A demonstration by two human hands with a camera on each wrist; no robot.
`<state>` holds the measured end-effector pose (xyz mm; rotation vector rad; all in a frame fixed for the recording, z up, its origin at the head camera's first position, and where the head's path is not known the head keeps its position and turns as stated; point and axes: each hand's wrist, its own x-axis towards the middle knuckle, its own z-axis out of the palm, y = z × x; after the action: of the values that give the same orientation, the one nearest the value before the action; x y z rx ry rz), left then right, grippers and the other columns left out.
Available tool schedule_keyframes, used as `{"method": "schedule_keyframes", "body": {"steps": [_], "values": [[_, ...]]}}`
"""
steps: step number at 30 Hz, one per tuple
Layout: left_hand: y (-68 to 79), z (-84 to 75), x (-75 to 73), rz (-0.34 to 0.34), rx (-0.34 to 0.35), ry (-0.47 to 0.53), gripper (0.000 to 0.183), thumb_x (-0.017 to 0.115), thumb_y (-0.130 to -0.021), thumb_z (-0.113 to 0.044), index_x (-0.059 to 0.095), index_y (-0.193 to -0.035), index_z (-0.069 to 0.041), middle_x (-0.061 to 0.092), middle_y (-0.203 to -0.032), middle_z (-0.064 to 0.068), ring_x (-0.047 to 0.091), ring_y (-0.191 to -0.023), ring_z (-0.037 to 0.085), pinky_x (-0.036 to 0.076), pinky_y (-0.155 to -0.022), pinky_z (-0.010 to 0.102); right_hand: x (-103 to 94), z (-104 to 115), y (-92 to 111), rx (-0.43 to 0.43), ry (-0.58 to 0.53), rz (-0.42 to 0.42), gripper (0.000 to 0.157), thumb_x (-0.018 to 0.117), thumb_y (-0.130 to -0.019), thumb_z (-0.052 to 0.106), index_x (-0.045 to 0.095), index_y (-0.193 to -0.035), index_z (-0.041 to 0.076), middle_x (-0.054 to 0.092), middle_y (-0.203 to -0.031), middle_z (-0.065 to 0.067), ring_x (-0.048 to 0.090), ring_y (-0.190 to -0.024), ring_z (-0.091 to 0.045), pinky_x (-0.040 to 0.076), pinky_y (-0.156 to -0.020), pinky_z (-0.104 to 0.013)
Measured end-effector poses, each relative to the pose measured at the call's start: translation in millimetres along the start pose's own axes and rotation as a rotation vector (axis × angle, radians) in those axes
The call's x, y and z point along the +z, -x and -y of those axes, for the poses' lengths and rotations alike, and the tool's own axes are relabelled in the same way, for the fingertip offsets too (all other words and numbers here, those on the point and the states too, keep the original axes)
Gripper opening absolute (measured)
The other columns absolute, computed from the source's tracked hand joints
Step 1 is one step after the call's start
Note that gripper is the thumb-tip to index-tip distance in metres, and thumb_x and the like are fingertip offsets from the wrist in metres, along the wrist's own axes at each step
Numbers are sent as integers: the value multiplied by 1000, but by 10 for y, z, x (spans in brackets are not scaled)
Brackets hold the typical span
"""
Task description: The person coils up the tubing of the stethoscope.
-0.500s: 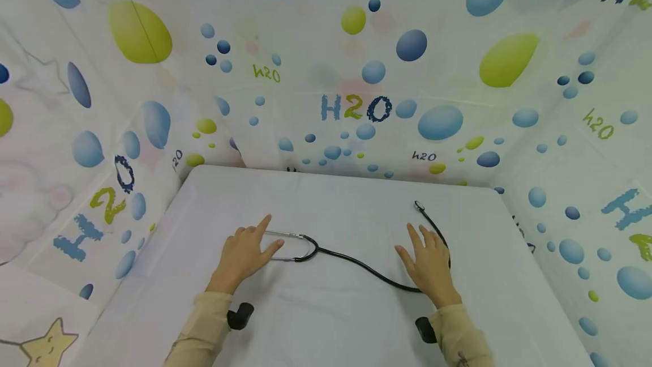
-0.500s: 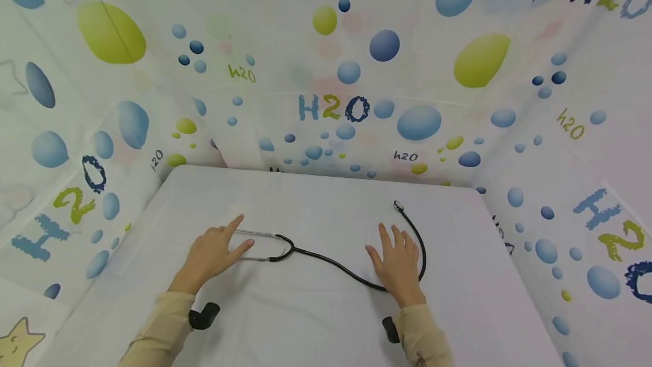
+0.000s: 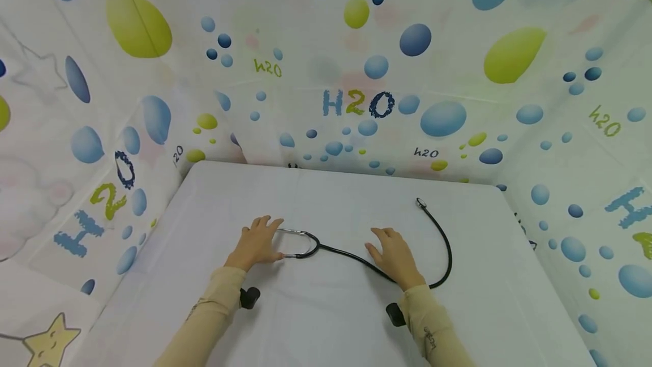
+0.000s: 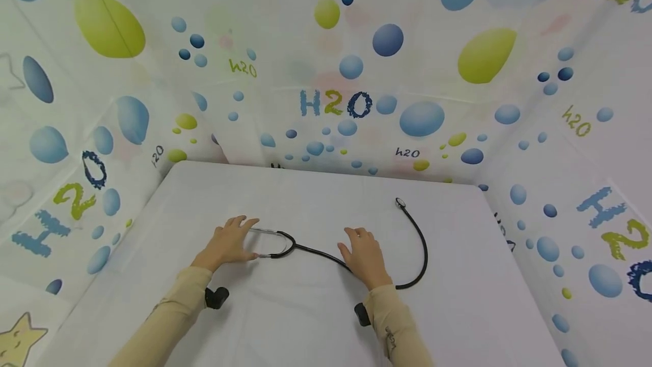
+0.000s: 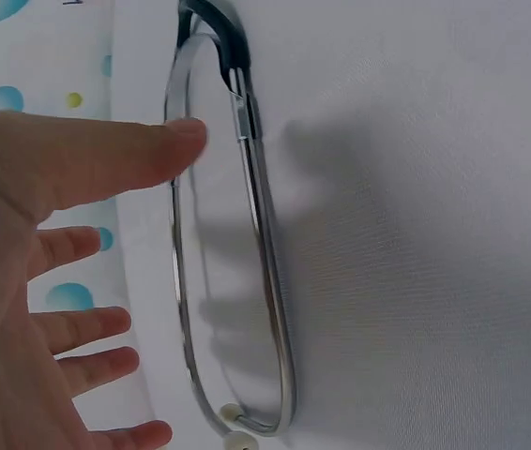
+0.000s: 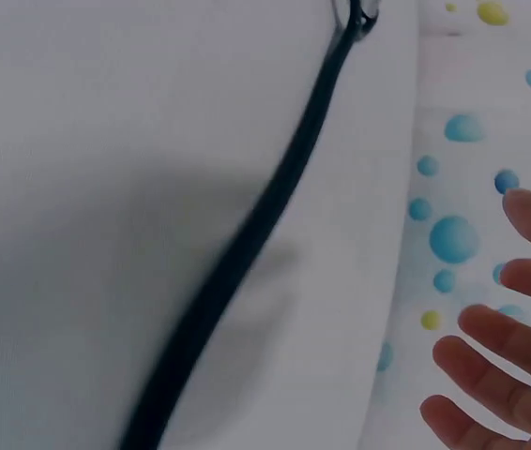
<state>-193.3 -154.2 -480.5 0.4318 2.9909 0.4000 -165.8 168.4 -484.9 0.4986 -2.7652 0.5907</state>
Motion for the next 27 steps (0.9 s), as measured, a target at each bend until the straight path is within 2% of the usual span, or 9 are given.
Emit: {"method": "schedule_keyframes", "body": {"steps": [6,10,12,19,24,27], "values": [[-129,100,104,102,-34,22,87,84,-62,-24,44,-137,-3,39,-140,27,31,-132,44,24,-97,70,293,164,-118,17,-44,206,39,69,-86,24,62,-117,1,62,-111,-20,59,-102,-35,48,-86,-46],[-169,182,223,125,-14,42,84,81,-62,-19,45,-136,-3,44,-136,25,37,-129,42,22,-96,71,500,260,-148,11,-25,308,37,69,-86,25,63,-115,3,63,-108,-17,59,-98,-32,49,-84,-44],[-173,211,261,118,0,43,81,79,-62,-19,47,-134,-3,46,-133,25,41,-125,42,22,-96,71,578,292,-140,11,-8,321,33,69,-85,23,65,-112,4,63,-104,-15,59,-94,-31,49,-80,-43],[-116,207,298,12,54,-27,70,78,-64,-21,55,-126,1,55,-120,21,49,-115,39,29,-99,62,671,319,-97,-21,27,188,13,71,-81,6,70,-94,5,63,-85,-10,59,-76,-24,49,-66,-35],[-13,134,356,-68,90,-114,68,80,-67,-27,56,-124,1,58,-110,18,53,-106,36,41,-89,54,612,311,-73,-1,-38,112,12,67,-82,1,69,-94,0,60,-85,-12,57,-72,-24,48,-64,-36],[41,68,408,-113,98,-155,70,80,-67,-30,55,-125,2,58,-107,17,54,-101,35,44,-82,52,550,294,-86,-11,-70,17,12,65,-84,-1,67,-95,-1,57,-87,-12,58,-70,-22,49,-62,-33]]}}
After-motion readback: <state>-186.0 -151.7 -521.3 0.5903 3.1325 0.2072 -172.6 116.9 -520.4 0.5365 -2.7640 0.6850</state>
